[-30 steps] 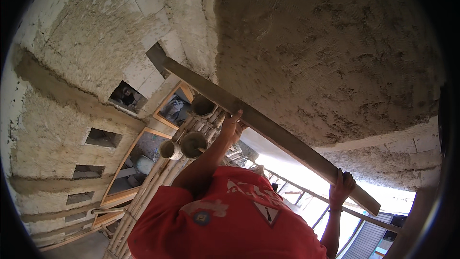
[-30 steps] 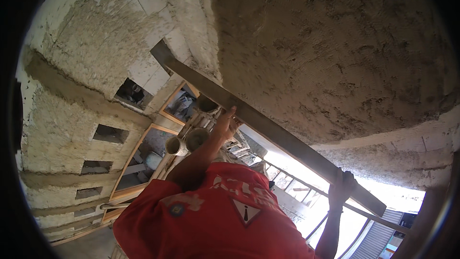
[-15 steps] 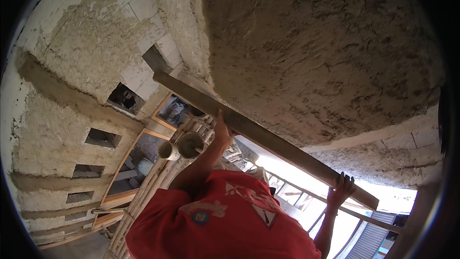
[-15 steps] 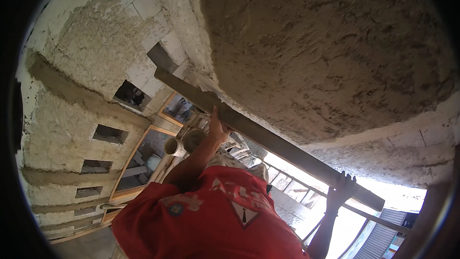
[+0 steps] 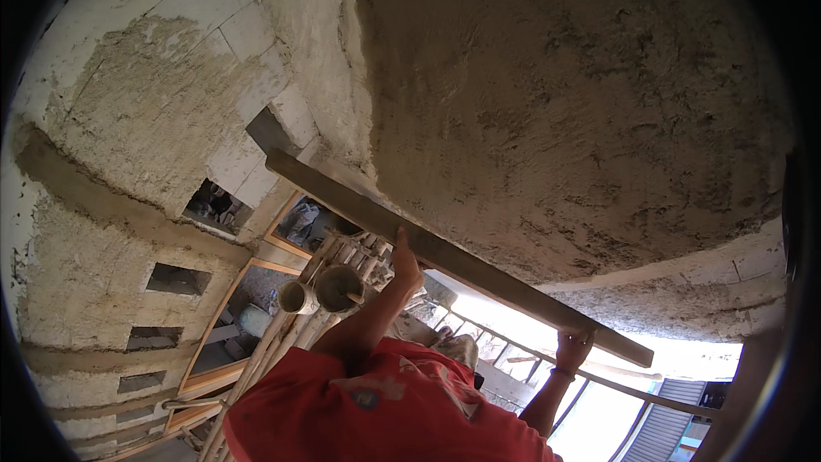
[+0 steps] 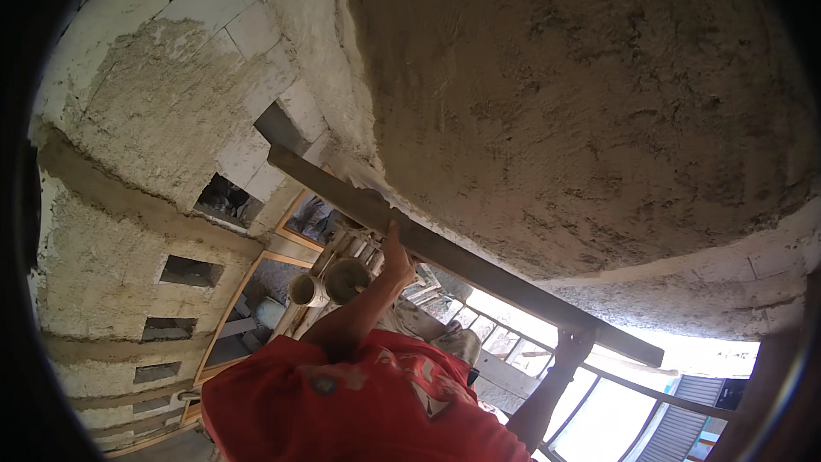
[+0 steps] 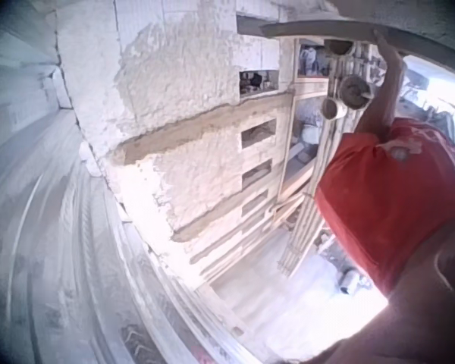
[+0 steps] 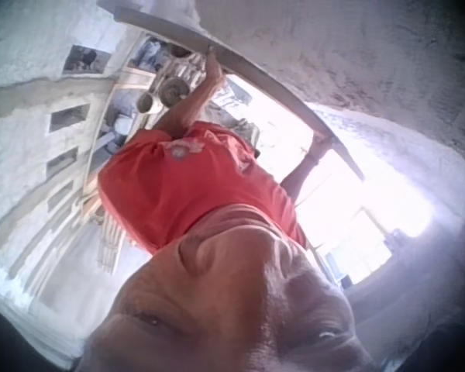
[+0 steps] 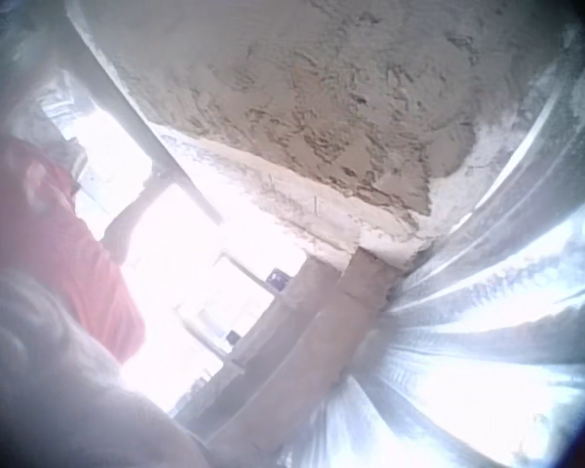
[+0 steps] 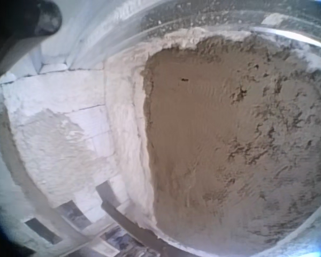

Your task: The person applies plaster to a wall using a trowel from a bucket and then levels the surface using a long wooden straight edge.

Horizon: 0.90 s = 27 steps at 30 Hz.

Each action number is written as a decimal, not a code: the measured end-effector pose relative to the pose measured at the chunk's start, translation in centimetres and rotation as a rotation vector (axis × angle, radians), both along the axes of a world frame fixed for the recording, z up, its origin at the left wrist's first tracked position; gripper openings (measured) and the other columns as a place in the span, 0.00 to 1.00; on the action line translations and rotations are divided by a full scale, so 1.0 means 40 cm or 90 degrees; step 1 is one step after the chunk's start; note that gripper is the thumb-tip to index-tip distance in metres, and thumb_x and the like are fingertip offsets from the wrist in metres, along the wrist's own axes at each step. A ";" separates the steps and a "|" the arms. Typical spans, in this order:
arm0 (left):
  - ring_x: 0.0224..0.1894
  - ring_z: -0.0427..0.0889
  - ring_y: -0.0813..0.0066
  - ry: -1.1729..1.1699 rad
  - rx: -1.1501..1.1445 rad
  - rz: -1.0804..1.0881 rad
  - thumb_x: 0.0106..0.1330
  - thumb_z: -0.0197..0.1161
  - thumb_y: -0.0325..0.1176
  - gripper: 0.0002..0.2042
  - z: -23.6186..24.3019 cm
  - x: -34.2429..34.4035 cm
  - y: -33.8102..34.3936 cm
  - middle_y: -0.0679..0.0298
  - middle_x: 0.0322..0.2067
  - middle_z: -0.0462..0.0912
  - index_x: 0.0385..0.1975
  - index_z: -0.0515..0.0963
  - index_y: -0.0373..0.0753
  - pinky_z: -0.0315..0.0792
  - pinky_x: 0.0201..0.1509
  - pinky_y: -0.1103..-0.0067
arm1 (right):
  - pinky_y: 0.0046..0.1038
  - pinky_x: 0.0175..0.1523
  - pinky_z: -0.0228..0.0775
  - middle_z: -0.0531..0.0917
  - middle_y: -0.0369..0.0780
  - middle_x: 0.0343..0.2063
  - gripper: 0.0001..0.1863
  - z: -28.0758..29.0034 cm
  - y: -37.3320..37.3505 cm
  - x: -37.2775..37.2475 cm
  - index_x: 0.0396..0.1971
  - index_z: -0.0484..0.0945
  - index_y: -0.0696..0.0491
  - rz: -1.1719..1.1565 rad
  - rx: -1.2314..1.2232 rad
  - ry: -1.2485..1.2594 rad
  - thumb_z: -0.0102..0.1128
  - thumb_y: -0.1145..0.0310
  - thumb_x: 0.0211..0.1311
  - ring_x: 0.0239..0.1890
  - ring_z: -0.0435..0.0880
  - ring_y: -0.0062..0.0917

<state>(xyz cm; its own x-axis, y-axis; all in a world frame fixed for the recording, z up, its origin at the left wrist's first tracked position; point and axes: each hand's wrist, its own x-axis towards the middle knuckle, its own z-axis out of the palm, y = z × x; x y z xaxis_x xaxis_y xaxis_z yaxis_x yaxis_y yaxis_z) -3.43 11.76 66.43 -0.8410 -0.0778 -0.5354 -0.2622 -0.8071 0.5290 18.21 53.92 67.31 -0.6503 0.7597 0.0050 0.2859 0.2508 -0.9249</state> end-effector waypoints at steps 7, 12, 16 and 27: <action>0.48 0.78 0.61 0.014 0.027 -0.084 0.65 0.46 0.63 0.31 -0.108 -0.201 -0.038 0.59 0.47 0.77 0.58 0.63 0.45 0.76 0.44 0.59 | 0.33 0.63 0.63 0.71 0.56 0.56 0.44 -0.115 -0.040 -0.149 0.59 0.63 0.66 -0.006 0.292 -0.243 0.73 0.59 0.44 0.60 0.70 0.43; 0.46 0.80 0.58 -0.061 -0.084 -0.114 0.67 0.38 0.64 0.33 -0.233 -0.400 -0.006 0.54 0.50 0.75 0.59 0.63 0.41 0.78 0.44 0.60 | 0.30 0.61 0.66 0.72 0.53 0.56 0.41 -0.195 -0.026 -0.323 0.59 0.63 0.66 0.018 0.325 -0.263 0.72 0.63 0.47 0.58 0.73 0.39; 0.45 0.80 0.58 0.020 -0.076 -0.122 0.67 0.40 0.64 0.32 -0.247 -0.487 0.090 0.55 0.48 0.76 0.57 0.64 0.41 0.78 0.44 0.60 | 0.30 0.60 0.66 0.73 0.51 0.54 0.38 -0.244 0.066 -0.381 0.58 0.62 0.67 0.062 0.260 -0.100 0.70 0.69 0.49 0.57 0.73 0.37; 0.55 0.68 0.64 0.073 -0.081 0.150 0.72 0.44 0.53 0.30 -0.197 -0.590 0.191 0.53 0.55 0.68 0.59 0.60 0.30 0.64 0.59 0.69 | 0.28 0.58 0.67 0.70 0.48 0.56 0.41 -0.338 0.151 -0.496 0.63 0.56 0.65 0.021 0.185 0.022 0.66 0.76 0.49 0.55 0.72 0.31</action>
